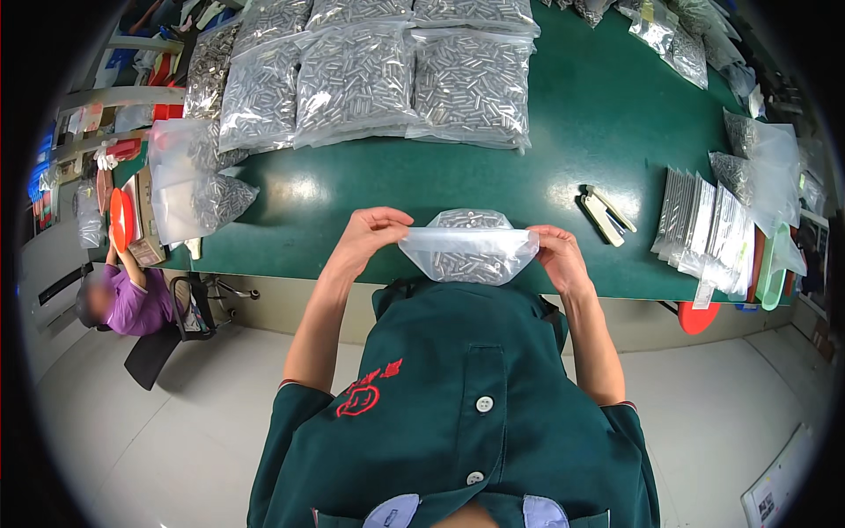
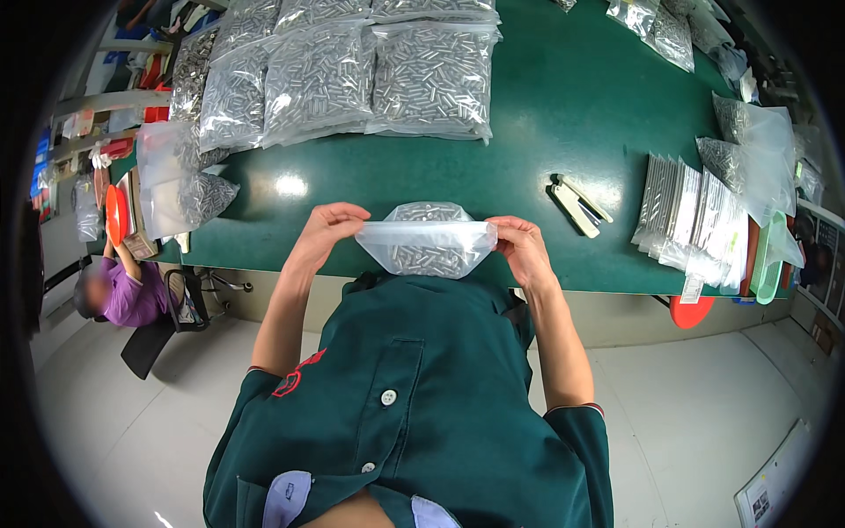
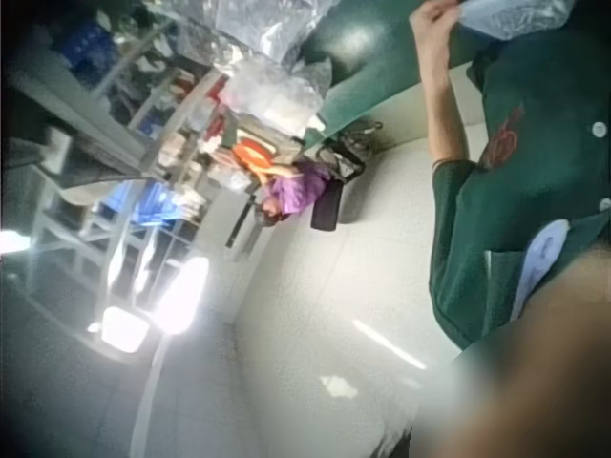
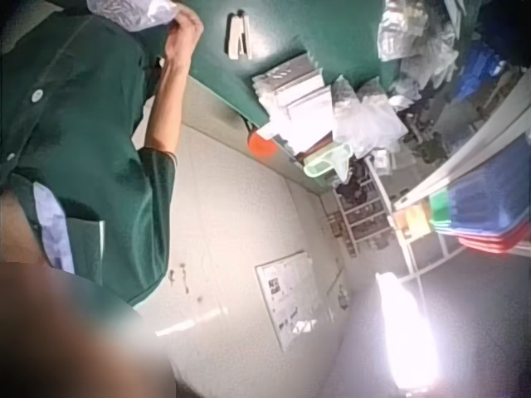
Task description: Seal small metal hardware parts into plastic bags using a stapler and organize the bags.
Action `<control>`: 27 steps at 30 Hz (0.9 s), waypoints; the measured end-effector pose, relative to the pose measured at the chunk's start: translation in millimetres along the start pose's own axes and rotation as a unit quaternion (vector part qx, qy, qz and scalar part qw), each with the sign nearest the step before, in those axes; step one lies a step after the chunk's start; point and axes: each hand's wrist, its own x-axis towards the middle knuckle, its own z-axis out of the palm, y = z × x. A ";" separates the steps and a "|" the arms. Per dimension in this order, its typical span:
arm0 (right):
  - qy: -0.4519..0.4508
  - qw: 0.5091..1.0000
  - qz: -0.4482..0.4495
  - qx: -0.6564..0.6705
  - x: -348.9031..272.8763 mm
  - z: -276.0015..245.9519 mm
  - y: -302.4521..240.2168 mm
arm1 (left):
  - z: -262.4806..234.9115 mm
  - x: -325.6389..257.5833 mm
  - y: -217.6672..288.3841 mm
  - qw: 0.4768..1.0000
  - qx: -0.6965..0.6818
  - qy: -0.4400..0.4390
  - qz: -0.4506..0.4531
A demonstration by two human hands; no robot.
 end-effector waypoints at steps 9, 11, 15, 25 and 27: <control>0.000 1.000 0.017 0.013 -3.5 -1.4 -2.5 | 1.0 4.3 -9.7 0.998 -0.051 -0.015 -0.033; 0.009 0.999 0.023 0.029 -5.1 0.2 -1.9 | 6.5 4.1 -7.4 0.997 -0.059 0.013 -0.047; 0.020 0.999 0.015 0.029 -5.4 2.6 -2.5 | 18.2 5.8 4.9 0.992 0.112 -0.021 0.049; 0.018 1.000 -0.007 0.001 -11.6 8.2 -11.1 | 73.0 17.0 30.2 0.891 0.425 -0.097 0.127; 0.010 1.000 -0.002 -0.001 -12.0 5.5 -13.4 | 76.8 19.4 31.4 0.873 0.458 -0.107 0.129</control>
